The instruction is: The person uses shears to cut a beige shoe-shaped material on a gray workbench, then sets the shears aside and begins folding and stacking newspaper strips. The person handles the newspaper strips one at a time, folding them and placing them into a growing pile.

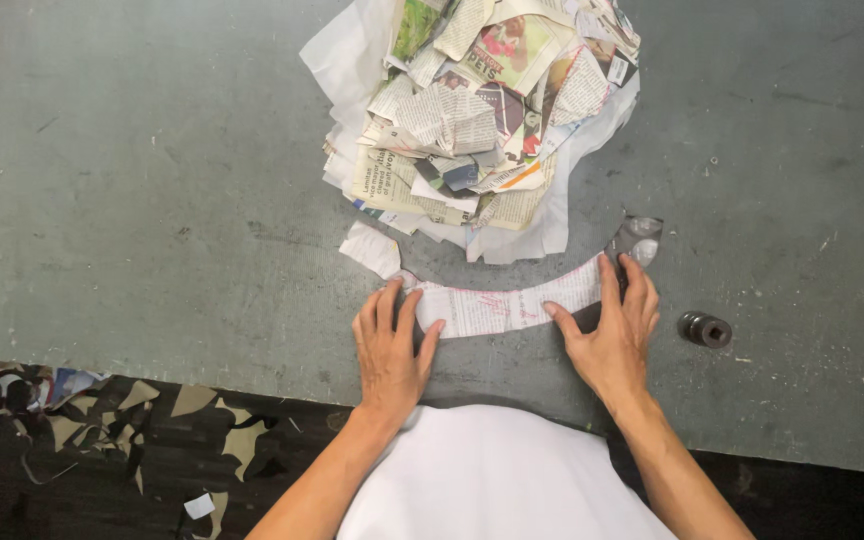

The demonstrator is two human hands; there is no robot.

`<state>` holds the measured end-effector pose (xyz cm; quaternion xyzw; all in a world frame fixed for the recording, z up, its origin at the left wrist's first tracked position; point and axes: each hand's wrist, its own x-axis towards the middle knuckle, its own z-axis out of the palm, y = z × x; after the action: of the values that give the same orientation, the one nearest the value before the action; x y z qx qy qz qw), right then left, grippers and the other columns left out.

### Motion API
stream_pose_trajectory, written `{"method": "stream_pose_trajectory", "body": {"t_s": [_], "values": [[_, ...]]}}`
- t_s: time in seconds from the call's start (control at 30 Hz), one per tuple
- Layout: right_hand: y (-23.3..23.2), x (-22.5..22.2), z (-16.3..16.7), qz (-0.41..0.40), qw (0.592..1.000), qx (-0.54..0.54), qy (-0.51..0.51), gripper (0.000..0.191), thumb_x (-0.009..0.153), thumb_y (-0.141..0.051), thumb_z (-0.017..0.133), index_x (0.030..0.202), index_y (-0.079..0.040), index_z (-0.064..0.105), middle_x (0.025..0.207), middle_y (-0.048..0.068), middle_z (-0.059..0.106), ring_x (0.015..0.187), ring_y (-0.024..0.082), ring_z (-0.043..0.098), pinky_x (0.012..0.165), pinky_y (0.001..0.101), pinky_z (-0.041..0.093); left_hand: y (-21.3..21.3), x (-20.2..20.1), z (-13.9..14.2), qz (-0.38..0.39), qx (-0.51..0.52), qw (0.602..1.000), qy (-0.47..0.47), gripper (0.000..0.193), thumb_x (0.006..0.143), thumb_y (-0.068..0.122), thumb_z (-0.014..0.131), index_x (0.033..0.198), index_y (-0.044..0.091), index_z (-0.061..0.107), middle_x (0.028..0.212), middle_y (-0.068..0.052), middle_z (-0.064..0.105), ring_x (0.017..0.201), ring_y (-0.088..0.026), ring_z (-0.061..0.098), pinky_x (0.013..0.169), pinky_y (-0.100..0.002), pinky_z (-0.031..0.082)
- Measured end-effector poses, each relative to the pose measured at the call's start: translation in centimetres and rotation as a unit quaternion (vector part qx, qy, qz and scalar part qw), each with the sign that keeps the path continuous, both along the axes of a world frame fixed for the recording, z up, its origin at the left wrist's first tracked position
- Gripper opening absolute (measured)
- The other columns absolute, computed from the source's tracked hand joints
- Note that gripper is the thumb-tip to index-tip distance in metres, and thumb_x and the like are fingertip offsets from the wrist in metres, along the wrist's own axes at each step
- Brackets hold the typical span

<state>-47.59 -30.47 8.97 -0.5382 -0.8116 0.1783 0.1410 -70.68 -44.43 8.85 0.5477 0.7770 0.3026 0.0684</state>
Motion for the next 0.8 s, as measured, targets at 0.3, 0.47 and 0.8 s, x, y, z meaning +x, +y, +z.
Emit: {"method": "stream_pose_trajectory", "body": {"t_s": [0.3, 0.47, 0.8], "values": [[0.4, 0.5, -0.5, 0.021, 0.997, -0.069, -0.012, 0.115, 0.075, -0.06, 0.077, 0.159, 0.0, 0.027, 0.165, 0.036, 0.009, 0.155, 0.048, 0.002, 0.123, 0.0619, 0.003, -0.2, -0.9, 0.2, -0.009, -0.024, 1.0, -0.017, 0.052, 0.091, 0.026, 0.075, 0.133, 0.001, 0.055, 0.154, -0.023, 0.038, 0.144, -0.041, 0.033, 0.117, -0.057, 0.026], [-0.6, 1.1, -1.7, 0.041, 0.996, -0.071, -0.037, 0.122, 0.074, -0.063, 0.075, 0.16, 0.004, 0.019, 0.164, 0.038, 0.003, 0.155, 0.049, -0.005, 0.121, 0.0647, -0.003, -1.2, -1.4, -0.1, -0.013, -0.037, 0.999, -0.023, 0.073, 0.091, 0.031, 0.074, 0.147, -0.006, 0.044, 0.156, -0.022, 0.038, 0.145, -0.041, 0.032, 0.119, -0.06, 0.023], [-0.2, -0.9, 1.0, 0.013, 0.999, -0.053, -0.008, 0.11, 0.082, -0.051, 0.075, 0.159, 0.007, 0.022, 0.166, 0.035, 0.007, 0.156, 0.047, 0.0, 0.12, 0.0651, 0.0, -1.3, -1.8, 0.0, -0.019, -0.057, 0.998, -0.012, 0.071, 0.09, 0.029, 0.074, 0.145, -0.006, 0.044, 0.157, -0.025, 0.034, 0.145, -0.043, 0.029, 0.119, -0.062, 0.02]]}}
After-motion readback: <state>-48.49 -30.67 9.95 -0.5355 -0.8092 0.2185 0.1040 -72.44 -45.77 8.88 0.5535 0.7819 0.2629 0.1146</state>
